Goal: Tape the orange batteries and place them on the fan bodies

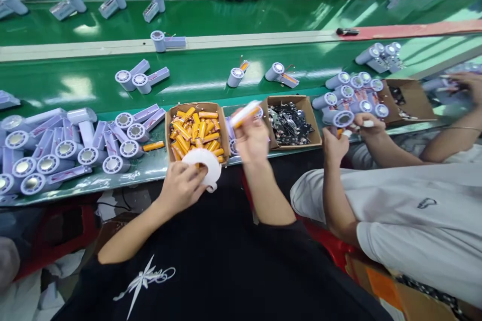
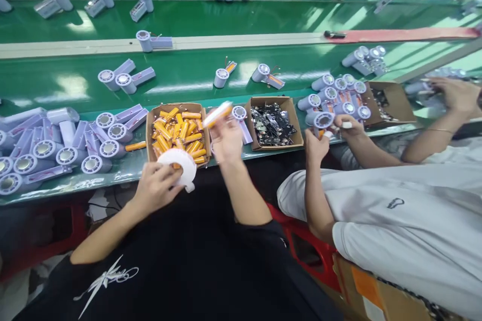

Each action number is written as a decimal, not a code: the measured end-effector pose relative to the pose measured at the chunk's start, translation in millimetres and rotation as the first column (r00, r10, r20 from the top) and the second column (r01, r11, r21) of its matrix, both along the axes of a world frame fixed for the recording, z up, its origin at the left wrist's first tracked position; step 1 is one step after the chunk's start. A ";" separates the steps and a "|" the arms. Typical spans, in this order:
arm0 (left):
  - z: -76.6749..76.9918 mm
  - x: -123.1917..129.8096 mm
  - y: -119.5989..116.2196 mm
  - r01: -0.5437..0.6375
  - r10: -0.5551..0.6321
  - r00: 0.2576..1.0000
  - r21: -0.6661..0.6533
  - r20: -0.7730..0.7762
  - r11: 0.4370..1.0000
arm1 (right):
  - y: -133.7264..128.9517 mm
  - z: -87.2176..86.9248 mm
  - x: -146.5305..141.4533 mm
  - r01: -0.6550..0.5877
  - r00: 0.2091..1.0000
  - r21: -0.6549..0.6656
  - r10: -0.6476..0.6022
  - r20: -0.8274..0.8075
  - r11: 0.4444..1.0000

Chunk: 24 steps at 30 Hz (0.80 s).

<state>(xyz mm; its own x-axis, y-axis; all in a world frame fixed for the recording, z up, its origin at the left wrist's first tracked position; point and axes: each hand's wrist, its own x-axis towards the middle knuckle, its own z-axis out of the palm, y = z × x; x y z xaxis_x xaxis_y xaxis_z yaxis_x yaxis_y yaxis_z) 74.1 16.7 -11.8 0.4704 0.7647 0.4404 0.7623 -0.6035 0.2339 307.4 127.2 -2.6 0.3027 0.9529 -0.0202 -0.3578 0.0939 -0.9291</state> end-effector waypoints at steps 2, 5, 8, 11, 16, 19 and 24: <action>6.4 -10.1 13.9 -0.016 0.008 0.996 -0.087 -0.088 0.996 | 13.4 13.3 48.8 0.201 0.978 0.142 -0.207 0.031 0.969; 29.2 -30.6 70.5 -0.047 -0.021 0.970 -0.274 -0.242 0.961 | 0.2 24.1 105.9 0.312 0.942 0.214 -0.331 0.061 0.926; 54.3 -16.7 137.3 0.123 -0.223 0.943 -0.366 -0.246 0.922 | -41.0 15.6 124.7 0.347 0.929 0.203 -0.365 0.059 0.916; 62.5 51.9 186.5 0.334 -0.417 0.883 -0.335 -0.217 0.881 | -73.8 2.2 125.0 0.414 0.902 0.203 -0.430 0.042 0.887; 33.2 189.7 228.4 0.345 -0.448 0.810 -0.309 -0.379 0.886 | -91.0 -4.4 132.5 0.455 0.879 0.201 -0.473 0.055 0.868; 15.5 226.5 241.7 0.248 -0.434 0.780 -0.414 -0.451 0.876 | -99.1 -8.1 141.8 0.454 0.872 0.184 -0.477 0.111 0.872; 16.7 218.7 268.9 0.274 -0.517 0.730 -0.502 -0.447 0.820 | -104.8 -18.1 153.8 0.484 0.867 0.099 -0.492 0.083 0.869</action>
